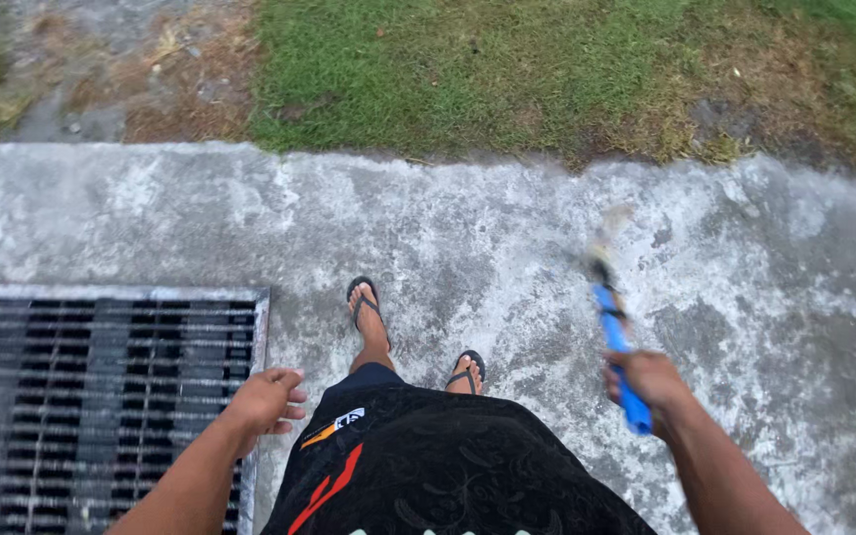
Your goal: The person sweeps a concrete pathway and the area around a storm drain with a broom, moving leaves and debris toward the adjacent grass.
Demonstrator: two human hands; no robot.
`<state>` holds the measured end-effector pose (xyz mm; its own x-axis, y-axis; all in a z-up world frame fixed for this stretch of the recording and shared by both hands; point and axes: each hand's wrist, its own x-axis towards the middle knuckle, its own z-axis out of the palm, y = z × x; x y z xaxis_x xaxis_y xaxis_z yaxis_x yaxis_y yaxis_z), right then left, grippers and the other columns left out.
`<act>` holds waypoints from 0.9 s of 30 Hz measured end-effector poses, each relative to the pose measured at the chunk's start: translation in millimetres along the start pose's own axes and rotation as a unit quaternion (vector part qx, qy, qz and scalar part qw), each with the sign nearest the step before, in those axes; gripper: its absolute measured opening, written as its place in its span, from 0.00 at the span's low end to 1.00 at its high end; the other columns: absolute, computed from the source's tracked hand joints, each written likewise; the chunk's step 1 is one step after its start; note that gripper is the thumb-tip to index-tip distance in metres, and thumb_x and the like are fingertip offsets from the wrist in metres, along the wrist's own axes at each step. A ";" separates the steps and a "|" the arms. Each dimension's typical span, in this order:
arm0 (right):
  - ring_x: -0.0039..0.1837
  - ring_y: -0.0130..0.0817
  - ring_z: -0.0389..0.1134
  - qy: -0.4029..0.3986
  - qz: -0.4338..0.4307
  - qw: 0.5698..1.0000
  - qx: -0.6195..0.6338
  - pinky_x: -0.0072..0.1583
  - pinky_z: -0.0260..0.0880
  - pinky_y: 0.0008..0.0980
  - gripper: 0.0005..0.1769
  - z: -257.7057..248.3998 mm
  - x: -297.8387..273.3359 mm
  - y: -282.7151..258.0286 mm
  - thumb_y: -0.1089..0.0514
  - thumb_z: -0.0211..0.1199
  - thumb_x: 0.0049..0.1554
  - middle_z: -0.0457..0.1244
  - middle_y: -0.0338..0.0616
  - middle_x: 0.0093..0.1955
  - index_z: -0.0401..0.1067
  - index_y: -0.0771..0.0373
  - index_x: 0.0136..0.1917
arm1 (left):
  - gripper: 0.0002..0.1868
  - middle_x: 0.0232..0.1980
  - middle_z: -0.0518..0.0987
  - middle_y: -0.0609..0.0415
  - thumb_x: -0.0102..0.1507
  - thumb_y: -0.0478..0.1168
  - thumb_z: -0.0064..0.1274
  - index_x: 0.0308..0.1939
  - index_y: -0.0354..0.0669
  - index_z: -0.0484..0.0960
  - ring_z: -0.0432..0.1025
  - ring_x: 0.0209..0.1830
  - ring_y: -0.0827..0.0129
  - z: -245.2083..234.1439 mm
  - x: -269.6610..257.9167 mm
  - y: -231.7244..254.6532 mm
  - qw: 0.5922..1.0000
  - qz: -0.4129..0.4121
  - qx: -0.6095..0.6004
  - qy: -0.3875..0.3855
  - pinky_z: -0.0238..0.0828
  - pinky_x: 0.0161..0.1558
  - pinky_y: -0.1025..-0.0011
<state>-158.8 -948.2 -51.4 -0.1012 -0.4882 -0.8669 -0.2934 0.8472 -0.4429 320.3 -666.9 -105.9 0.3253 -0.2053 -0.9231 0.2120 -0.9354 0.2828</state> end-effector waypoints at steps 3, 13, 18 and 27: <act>0.26 0.27 0.53 -0.155 -0.039 0.986 0.039 0.28 0.56 0.27 0.13 75.1 3.8 -39.6 0.58 0.52 0.64 0.54 0.39 0.27 0.64 0.71 0.43 | 0.23 0.46 0.81 0.53 0.68 0.54 0.48 0.64 0.51 0.75 0.76 0.37 0.67 -18.6 29.1 34.0 1.000 0.012 0.009 -0.019 0.72 0.39 0.64; 0.30 0.24 0.59 -0.348 0.148 0.828 0.413 0.30 0.64 0.18 0.08 384.1 102.4 -208.0 0.62 0.49 0.65 0.59 0.48 0.36 0.58 0.72 0.52 | 0.24 0.44 0.81 0.55 0.67 0.55 0.49 0.62 0.48 0.78 0.75 0.35 0.71 -155.9 85.1 178.7 0.996 0.060 0.060 -0.011 0.72 0.34 0.67; 0.30 0.24 0.58 -0.296 0.163 0.840 0.425 0.31 0.64 0.22 0.04 435.0 64.7 -211.1 0.64 0.47 0.65 0.56 0.39 0.35 0.55 0.66 0.50 | 0.24 0.43 0.82 0.53 0.67 0.55 0.50 0.61 0.47 0.76 0.75 0.34 0.69 -213.2 106.1 197.8 0.996 0.060 0.058 0.011 0.74 0.36 0.64; 0.29 0.22 0.58 -0.319 0.169 0.840 0.405 0.29 0.63 0.18 0.10 428.6 67.8 -243.3 0.58 0.50 0.65 0.60 0.44 0.36 0.57 0.67 0.54 | 0.20 0.47 0.82 0.52 0.68 0.52 0.48 0.60 0.50 0.80 0.75 0.35 0.69 -212.5 130.1 206.2 0.991 0.013 0.120 -0.053 0.74 0.36 0.66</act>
<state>313.2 -1097.6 -100.6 0.5575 -0.1980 -0.8062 0.4191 0.9054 0.0674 602.2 -825.4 -112.3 0.2262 -0.2475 -0.9421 -0.0245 -0.9683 0.2485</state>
